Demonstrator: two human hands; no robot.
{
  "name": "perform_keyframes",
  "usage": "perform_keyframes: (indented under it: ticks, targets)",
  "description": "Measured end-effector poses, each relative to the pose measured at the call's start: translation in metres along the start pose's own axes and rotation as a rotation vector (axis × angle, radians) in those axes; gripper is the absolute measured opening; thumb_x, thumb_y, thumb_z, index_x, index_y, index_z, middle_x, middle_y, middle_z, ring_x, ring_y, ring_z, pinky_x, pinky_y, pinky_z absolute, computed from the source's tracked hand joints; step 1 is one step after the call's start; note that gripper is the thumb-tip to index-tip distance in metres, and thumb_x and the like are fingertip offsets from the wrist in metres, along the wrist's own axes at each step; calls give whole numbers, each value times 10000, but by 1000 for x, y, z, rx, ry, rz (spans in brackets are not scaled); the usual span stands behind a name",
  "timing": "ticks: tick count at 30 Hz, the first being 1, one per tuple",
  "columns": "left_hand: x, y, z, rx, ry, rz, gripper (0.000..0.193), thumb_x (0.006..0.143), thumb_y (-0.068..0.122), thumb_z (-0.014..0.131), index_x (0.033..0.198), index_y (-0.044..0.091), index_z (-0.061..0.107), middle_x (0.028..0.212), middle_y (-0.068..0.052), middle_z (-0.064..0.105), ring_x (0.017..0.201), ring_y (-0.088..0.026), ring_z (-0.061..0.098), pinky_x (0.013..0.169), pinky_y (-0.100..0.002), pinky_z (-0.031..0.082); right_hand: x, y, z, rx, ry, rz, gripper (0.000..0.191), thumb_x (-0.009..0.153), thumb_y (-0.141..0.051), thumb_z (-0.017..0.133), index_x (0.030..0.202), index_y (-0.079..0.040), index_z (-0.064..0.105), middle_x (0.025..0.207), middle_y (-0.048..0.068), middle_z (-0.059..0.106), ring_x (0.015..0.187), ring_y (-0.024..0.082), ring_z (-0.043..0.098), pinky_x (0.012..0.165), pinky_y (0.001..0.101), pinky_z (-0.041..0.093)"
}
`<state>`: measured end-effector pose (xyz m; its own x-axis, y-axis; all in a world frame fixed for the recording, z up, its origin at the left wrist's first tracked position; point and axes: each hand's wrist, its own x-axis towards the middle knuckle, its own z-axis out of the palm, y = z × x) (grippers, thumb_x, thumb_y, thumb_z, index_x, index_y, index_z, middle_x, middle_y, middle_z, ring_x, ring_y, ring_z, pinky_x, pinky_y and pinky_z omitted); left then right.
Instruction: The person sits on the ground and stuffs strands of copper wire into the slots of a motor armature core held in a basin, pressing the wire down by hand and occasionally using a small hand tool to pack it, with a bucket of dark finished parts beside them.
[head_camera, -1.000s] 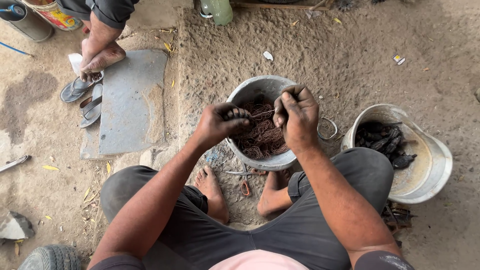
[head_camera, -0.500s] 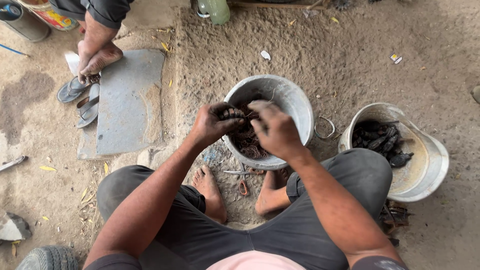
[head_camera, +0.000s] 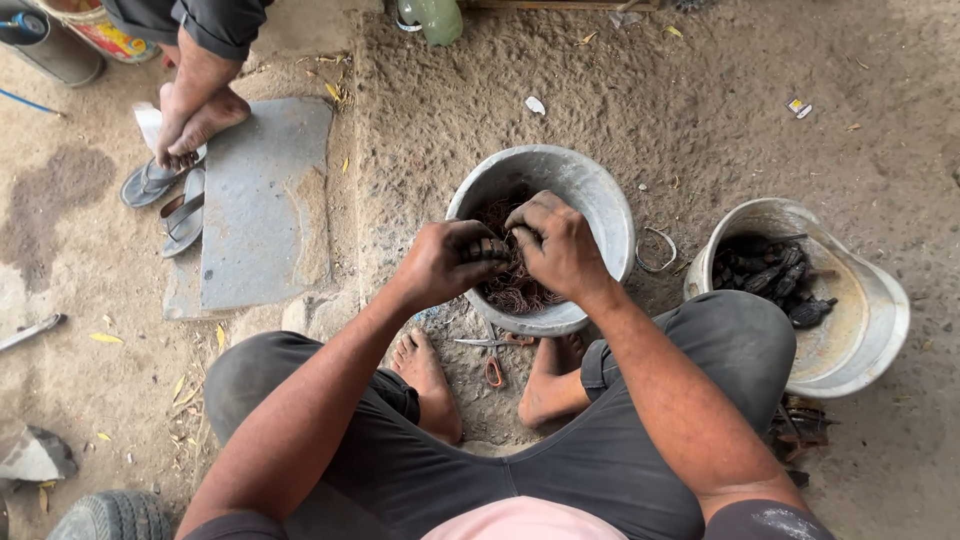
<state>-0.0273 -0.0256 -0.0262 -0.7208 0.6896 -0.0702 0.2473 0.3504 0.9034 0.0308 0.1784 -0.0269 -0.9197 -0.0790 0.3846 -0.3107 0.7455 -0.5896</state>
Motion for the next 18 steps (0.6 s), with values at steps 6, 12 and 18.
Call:
perform_keyframes:
  ticks: [6,12,18]
  targets:
    - [10,-8,-15,-336,252,-162,240,883,184,768,1078,50,725,937,-85,782,828,-156,786,762,-328,671,-1,8,-8,46,65,54,72,928,-18,664,939,-47,729,905,97,719,853,215,731,745,354,619]
    - [3,-9,-4,66,31,94,249,861,167,803,1075,54,745,959,-98,787,862,-176,780,790,-343,673,-1,40,0,-137,140,15,84,942,6,648,951,-45,714,923,122,709,880,225,715,801,380,616]
    - [3,-10,-4,-461,52,-67,269,880,146,768,1115,32,704,1004,-125,781,889,-188,791,808,-348,686,-5,41,13,-166,113,69,247,899,-34,707,1145,-29,720,1248,248,675,1064,369,692,848,415,620]
